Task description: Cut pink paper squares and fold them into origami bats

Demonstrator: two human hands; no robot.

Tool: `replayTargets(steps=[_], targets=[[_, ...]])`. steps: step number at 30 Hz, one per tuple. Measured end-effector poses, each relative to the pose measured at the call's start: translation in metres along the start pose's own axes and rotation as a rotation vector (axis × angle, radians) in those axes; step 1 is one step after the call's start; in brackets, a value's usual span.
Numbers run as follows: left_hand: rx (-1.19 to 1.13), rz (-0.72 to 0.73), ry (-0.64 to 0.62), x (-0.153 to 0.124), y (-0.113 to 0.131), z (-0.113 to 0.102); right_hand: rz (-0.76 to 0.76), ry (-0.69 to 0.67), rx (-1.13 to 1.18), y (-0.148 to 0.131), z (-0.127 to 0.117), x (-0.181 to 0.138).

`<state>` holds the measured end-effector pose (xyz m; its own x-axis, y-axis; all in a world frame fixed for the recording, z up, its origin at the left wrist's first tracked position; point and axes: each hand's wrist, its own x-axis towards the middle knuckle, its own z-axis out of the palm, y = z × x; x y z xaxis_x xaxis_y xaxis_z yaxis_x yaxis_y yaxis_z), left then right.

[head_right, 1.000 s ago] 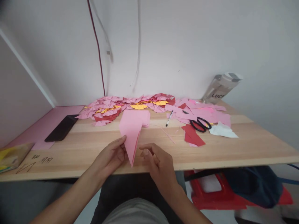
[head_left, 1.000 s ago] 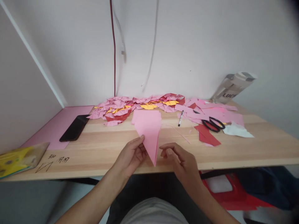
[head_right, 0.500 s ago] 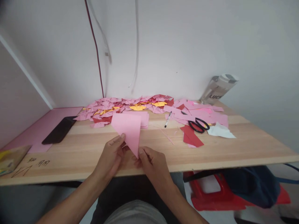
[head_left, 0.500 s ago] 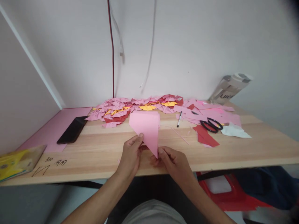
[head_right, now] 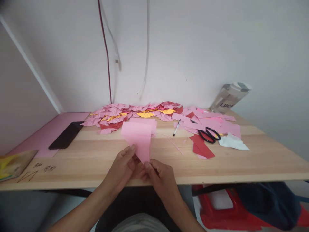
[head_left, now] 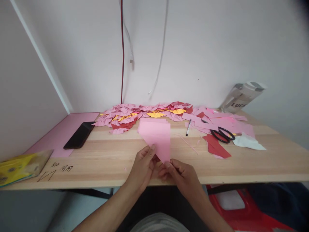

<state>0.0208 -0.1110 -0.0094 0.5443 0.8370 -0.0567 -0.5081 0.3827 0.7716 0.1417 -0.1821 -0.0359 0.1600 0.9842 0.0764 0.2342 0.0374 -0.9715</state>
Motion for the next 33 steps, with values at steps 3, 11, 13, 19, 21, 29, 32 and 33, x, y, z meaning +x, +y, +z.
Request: replayTargets(steps=[3, 11, 13, 19, 21, 29, 32, 33], targets=[[-0.054, -0.09, -0.052, -0.004, 0.001, 0.0, 0.011, -0.029, 0.079, 0.001, -0.003, 0.0], [-0.024, -0.119, 0.008, 0.001, 0.007, -0.001, 0.1, -0.133, 0.226, -0.004, -0.006, -0.002], [-0.018, -0.044, 0.082, 0.005, 0.013, -0.002, 0.129, -0.131, 0.245, -0.003, -0.006, -0.003], [0.047, 0.09, 0.066, 0.011, 0.032, -0.012, 0.162, -0.138, 0.243, 0.002, -0.003, -0.005], [0.054, 0.122, 0.07, 0.01, 0.035, -0.014, 0.171, -0.156, 0.243, 0.001, -0.004, -0.006], [0.121, 0.133, 0.074, 0.003, 0.025, -0.002, 0.034, -0.07, 0.033, -0.016, -0.016, 0.018], [0.173, 0.132, 0.065, 0.002, 0.017, 0.001, 0.05, 0.089, 0.054, -0.018, -0.015, 0.029], [0.187, 0.135, 0.057, 0.001, 0.014, 0.001, 0.064, 0.136, 0.055, -0.018, -0.014, 0.031]])
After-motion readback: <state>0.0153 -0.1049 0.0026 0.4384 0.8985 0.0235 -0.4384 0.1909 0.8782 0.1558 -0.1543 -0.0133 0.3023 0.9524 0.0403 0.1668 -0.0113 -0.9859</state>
